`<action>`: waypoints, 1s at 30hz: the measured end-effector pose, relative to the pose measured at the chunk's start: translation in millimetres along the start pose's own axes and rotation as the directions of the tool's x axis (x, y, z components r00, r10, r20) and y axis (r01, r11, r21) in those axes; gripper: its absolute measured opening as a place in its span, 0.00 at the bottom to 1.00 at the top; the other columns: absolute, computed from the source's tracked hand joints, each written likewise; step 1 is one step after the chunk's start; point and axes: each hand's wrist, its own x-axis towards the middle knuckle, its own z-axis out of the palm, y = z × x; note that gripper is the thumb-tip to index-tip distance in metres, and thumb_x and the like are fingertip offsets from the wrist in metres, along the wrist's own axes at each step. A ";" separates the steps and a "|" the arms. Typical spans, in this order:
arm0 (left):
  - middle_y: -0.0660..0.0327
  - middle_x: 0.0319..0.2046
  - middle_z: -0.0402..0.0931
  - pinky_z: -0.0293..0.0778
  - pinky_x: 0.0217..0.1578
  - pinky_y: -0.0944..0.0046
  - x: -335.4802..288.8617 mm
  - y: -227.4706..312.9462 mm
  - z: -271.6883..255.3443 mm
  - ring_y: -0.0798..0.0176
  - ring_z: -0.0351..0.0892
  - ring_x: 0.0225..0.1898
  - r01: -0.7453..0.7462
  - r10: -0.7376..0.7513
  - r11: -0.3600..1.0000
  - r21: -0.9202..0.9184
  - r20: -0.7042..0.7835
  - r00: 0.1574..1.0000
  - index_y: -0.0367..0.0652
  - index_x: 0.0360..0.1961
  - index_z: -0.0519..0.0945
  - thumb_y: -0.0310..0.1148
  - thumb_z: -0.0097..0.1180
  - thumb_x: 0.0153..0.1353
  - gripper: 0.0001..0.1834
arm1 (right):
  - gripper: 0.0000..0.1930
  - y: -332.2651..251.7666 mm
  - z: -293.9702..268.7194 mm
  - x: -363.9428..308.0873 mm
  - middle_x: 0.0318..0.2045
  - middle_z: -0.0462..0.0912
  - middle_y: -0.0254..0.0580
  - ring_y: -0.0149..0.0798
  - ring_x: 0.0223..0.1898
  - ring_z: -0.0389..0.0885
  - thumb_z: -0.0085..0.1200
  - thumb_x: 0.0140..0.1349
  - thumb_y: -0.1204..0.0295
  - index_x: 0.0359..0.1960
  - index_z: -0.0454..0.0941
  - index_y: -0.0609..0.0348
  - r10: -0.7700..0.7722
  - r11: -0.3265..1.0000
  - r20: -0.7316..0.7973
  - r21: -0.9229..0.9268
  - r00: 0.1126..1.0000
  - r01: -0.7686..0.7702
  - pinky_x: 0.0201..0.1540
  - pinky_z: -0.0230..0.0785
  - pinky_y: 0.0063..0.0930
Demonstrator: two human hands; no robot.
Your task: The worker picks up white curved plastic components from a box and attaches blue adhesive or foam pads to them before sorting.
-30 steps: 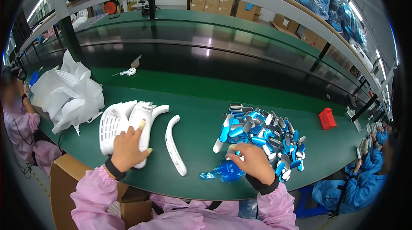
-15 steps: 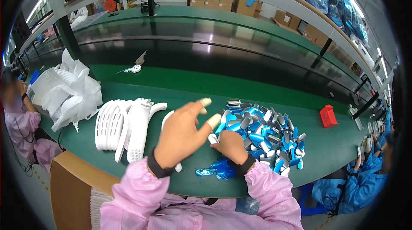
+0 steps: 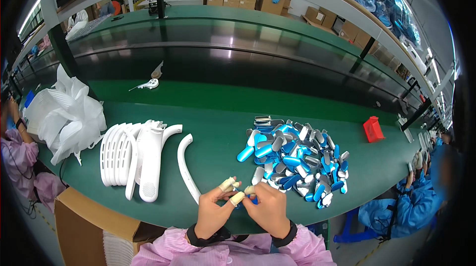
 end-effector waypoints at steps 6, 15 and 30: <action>0.59 0.42 0.81 0.73 0.39 0.67 -3.9 15.4 -0.7 0.67 0.81 0.39 -0.109 0.128 0.909 0.403 -0.019 0.992 0.38 0.54 0.74 0.26 0.62 0.52 0.25 | 0.09 1.3 -11.2 -8.4 0.20 0.75 0.37 0.34 0.18 0.74 0.62 0.45 0.78 0.31 0.80 0.58 0.018 0.974 0.086 0.224 0.996 -0.037 0.19 0.65 0.25; 0.53 0.35 0.79 0.73 0.36 0.61 -5.6 13.7 -5.1 0.52 0.78 0.35 -0.391 0.375 0.681 0.620 0.163 0.912 0.38 0.50 0.76 0.27 0.63 0.48 0.25 | 0.07 -7.3 -14.0 -6.1 0.20 0.77 0.38 0.30 0.17 0.73 0.61 0.48 0.81 0.31 0.82 0.63 -0.079 0.972 0.037 0.224 0.996 0.068 0.19 0.64 0.19; 0.49 0.41 0.78 0.75 0.39 0.60 -6.8 19.1 -5.0 0.48 0.79 0.38 -0.359 0.331 0.701 0.616 0.166 0.929 0.35 0.49 0.75 0.25 0.60 0.51 0.22 | 0.06 -3.2 -1.5 -7.0 0.18 0.75 0.35 0.26 0.17 0.70 0.61 0.46 0.81 0.26 0.78 0.63 0.025 0.957 0.057 0.289 0.998 -0.040 0.19 0.61 0.17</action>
